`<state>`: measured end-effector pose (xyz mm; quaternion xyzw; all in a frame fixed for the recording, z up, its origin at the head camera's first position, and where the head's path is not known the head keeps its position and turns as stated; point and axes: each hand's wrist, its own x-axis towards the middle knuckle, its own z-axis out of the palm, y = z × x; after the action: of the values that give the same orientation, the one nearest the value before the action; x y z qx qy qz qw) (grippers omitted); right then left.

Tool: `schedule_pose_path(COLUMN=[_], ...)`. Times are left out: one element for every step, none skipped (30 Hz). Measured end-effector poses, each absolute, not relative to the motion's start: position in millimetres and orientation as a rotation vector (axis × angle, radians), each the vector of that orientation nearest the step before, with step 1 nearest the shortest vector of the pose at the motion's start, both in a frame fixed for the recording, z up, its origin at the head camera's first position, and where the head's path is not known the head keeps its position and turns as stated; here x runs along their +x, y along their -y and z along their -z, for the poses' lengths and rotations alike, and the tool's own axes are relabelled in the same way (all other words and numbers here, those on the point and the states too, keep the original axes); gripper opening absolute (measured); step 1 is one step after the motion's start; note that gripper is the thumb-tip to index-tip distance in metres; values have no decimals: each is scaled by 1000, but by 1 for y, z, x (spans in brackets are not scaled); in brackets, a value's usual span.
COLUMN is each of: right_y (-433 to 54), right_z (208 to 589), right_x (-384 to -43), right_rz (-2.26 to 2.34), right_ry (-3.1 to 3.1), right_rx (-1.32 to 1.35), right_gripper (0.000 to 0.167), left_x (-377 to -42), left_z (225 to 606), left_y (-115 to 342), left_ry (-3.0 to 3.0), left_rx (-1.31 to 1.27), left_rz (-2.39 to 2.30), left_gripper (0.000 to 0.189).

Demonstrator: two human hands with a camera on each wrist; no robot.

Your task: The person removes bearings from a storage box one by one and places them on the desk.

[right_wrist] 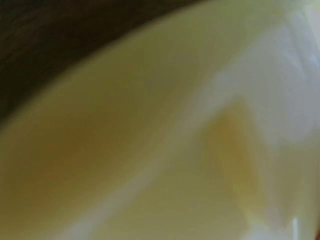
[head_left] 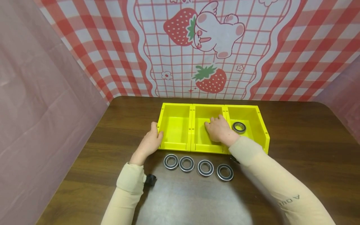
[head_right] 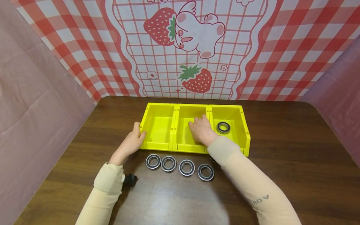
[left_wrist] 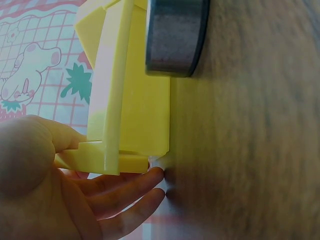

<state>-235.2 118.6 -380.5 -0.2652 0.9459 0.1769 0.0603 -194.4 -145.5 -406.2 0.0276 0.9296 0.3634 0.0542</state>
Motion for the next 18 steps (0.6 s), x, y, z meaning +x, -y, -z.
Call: schedule_pose_path(right_y=[-119, -119, -119, -120, -120, -120, -120, -121, -121, -121, -121, -121, -121, -122, -122, -122, -122, -122], right_z=[381, 381, 381, 382, 382, 382, 383, 383, 383, 383, 383, 383, 383, 383, 383, 383, 383, 384], right_x=[-235, -236, -236, -236, -235, -235, -235, -235, -235, -235, -235, -235, -235, -234, -234, -235, -235, -235], right_rz=[-528, -519, -507, -493, -476, -458, -440, -423, -410, -396, -385, -376, -371, -366, -361, -353, -348, -341], right_ry=[-2865, -2869, -2874, -2880, -2887, -2895, -2904, -2913, -2922, -2931, -2940, -2949, -2957, -2964, -2971, -2978, -2983, -2987], right_rx=[-805, -807, -809, -811, -815, -821, -826, -830, -835, -841, -848, -854, -859, -864, -870, -877, -885, -890], right_gripper=[37, 38, 38, 38, 38, 38, 39, 39, 40, 40, 40, 39, 39, 39, 38, 38, 37, 37], left_x=[-194, -194, -194, -194, -194, -194, -194, -194, -194, -194, -194, -194, -193, -194, -194, -194, -193, -193], left_z=[406, 406, 406, 406, 406, 406, 406, 406, 406, 406, 406, 406, 406, 405, 405, 405, 405, 405], left_y=[146, 146, 145, 145, 145, 145, 145, 145, 145, 145, 145, 145, 145, 145, 145, 145, 145, 145], left_ry=[-2824, -2824, -2826, -2824, -2823, -2823, -2818, -2815, -2815, -2815, -2817, -2817, -2816, -2818, -2818, -2815, -2813, -2814], left_rx=[84, 84, 83, 82, 80, 78, 77, 76, 74, 73, 71, 71, 70, 69, 68, 68, 68, 69], left_rz=[-1104, -1104, -1105, -1107, -1108, -1107, -1109, -1110, -1109, -1108, -1107, -1105, -1106, -1106, -1106, -1108, -1109, -1108], left_gripper=[32, 32, 32, 32, 32, 32, 32, 32, 32, 31, 32, 32, 32, 32, 32, 32, 32, 32])
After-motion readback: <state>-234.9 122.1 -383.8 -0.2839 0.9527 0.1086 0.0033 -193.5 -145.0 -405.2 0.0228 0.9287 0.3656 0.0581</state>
